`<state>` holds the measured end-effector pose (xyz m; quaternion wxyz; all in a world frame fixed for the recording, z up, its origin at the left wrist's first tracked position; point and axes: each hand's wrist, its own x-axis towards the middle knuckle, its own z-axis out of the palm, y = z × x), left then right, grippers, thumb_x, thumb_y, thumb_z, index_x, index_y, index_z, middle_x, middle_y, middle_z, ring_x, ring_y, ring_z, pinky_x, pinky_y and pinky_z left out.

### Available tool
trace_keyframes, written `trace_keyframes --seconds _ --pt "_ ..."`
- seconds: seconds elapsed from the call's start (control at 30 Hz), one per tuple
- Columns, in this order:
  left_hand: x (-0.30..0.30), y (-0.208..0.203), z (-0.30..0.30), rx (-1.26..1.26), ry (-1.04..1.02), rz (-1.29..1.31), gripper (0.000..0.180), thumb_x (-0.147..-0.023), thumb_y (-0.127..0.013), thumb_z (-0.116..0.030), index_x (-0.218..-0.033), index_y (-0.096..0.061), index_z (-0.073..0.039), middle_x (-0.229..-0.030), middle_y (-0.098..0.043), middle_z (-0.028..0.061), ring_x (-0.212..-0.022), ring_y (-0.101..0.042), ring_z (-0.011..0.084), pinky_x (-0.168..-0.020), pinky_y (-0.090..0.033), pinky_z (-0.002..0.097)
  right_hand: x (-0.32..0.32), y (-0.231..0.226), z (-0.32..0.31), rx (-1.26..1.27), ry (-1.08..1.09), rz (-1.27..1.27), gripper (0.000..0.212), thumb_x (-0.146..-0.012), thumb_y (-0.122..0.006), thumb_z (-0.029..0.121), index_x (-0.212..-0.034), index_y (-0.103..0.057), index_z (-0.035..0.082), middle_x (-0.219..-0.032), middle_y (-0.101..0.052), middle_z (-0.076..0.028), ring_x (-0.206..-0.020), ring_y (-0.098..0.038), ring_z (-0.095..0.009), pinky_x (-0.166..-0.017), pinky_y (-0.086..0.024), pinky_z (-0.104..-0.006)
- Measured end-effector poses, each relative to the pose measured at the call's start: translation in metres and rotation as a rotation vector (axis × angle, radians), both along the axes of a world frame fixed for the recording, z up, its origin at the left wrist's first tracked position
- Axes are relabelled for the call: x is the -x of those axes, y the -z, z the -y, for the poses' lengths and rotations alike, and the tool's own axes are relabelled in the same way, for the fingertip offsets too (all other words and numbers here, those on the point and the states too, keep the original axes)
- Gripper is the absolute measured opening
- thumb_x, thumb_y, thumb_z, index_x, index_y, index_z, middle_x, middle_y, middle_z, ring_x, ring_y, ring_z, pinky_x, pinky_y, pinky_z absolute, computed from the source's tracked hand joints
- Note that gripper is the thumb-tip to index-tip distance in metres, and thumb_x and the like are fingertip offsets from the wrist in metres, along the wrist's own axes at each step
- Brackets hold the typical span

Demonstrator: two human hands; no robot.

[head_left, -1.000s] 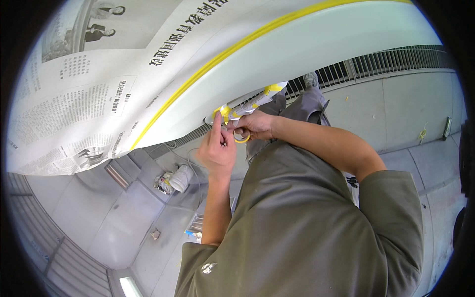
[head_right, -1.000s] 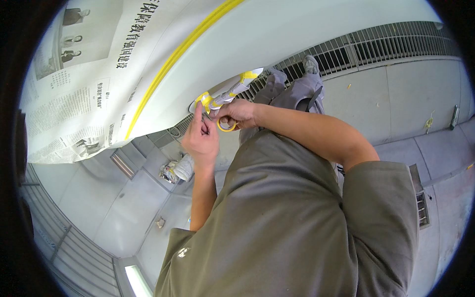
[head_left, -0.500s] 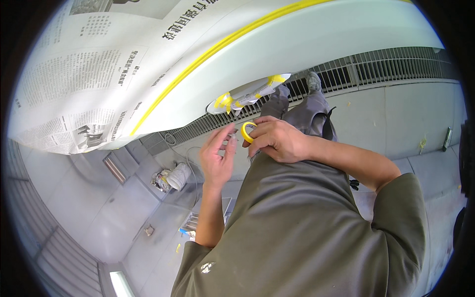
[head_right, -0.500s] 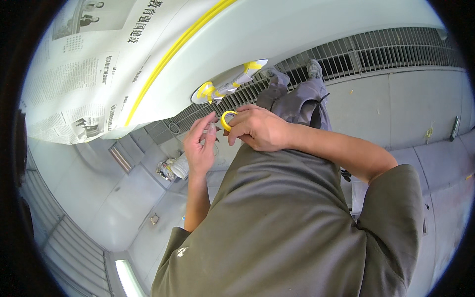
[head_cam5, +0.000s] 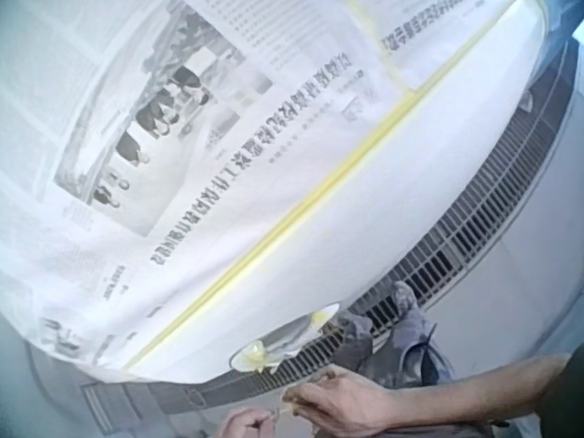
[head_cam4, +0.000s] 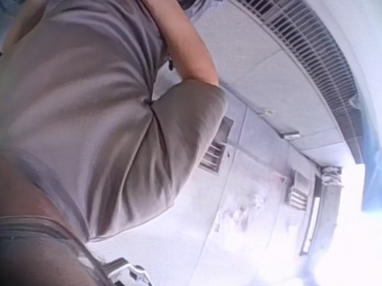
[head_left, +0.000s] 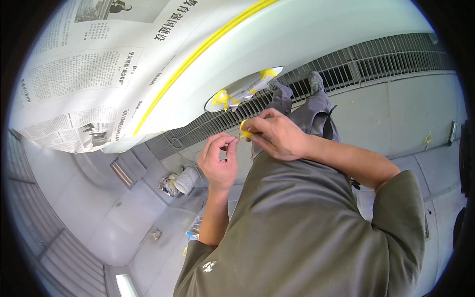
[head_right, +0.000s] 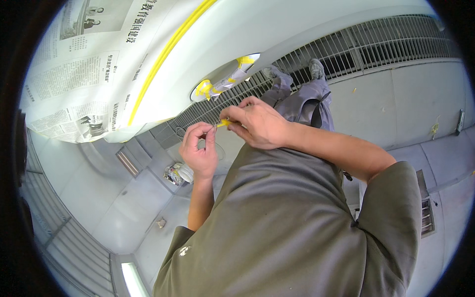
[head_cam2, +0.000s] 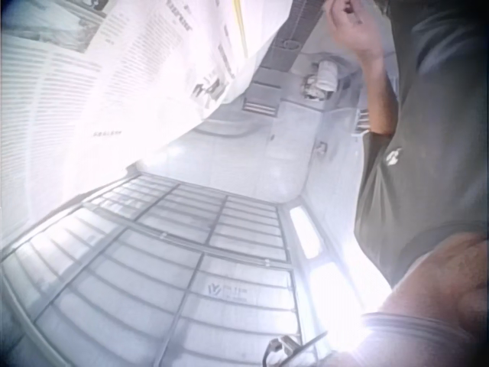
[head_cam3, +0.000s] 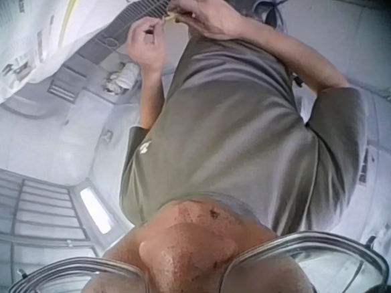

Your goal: The person applies yellow masking tape around a car door handle, using newspaper as a backing to protect the surface. They carefully wrap the tape around the handle and smooth it down, then move to the adjacent door to repeat the process.

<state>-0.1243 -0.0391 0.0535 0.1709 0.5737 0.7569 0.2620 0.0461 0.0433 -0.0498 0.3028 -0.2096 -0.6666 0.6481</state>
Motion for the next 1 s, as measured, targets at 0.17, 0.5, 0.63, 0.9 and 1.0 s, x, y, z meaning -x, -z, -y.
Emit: trace_keyframes --seconds 0.17,0.5,0.63,0.9,1.0 --pt "-0.004 -0.001 -0.004 -0.014 -0.063 -0.057 0.012 -0.089 -0.081 0.004 -0.095 -0.071 0.0 -0.091 -0.073 0.012 -0.07 -0.069 0.0183 -0.061 -0.056 0.0298 0.003 0.021 0.0 -0.028 -0.038 0.216 0.019 -0.104 -0.063 0.022 -0.12 -0.069 0.012 -0.085 -0.078 -0.007 -0.083 -0.075 -0.025 -0.095 -0.052 -0.0414" --pt "0.014 -0.015 -0.023 -0.068 -0.303 0.161 0.011 -0.098 -0.075 0.002 -0.108 -0.076 0.003 -0.1 -0.073 0.0072 -0.08 -0.066 0.0086 -0.069 -0.055 0.0229 0.02 0.066 -0.01 0.823 -0.119 0.308 0.029 -0.1 -0.064 0.023 -0.12 -0.075 0.005 -0.074 -0.069 -0.005 -0.066 -0.064 -0.012 -0.064 -0.053 -0.0301" --pt "0.018 0.01 -0.039 0.045 -0.278 0.188 0.021 -0.098 -0.076 -0.003 -0.119 -0.078 0.001 -0.101 -0.074 0.0072 -0.078 -0.068 0.0091 -0.066 -0.055 0.0247 0.039 0.066 -0.014 1.081 0.024 0.116 0.021 -0.104 -0.064 0.017 -0.115 -0.074 0.003 -0.077 -0.061 0.002 -0.069 -0.051 -0.007 -0.064 -0.043 -0.0261" --pt "0.013 0.025 -0.053 0.137 -0.222 0.073 0.023 -0.098 -0.075 -0.006 -0.119 -0.078 0.003 -0.099 -0.074 0.0092 -0.074 -0.067 0.0113 -0.065 -0.054 0.0257 0.057 0.085 -0.028 1.69 -0.108 -0.404 0.025 -0.107 -0.057 0.017 -0.127 -0.069 0.008 -0.077 -0.049 0.005 -0.066 -0.04 -0.008 -0.069 -0.04 -0.0271" --pt "0.016 0.026 -0.056 0.157 -0.242 0.098 0.024 -0.098 -0.075 -0.006 -0.12 -0.078 0.003 -0.099 -0.074 0.0096 -0.074 -0.067 0.0113 -0.065 -0.053 0.0251 0.063 0.09 -0.028 1.756 -0.164 -0.504 0.025 -0.108 -0.058 0.019 -0.129 -0.069 0.011 -0.078 -0.048 0.006 -0.064 -0.038 -0.006 -0.069 -0.042 -0.0271"
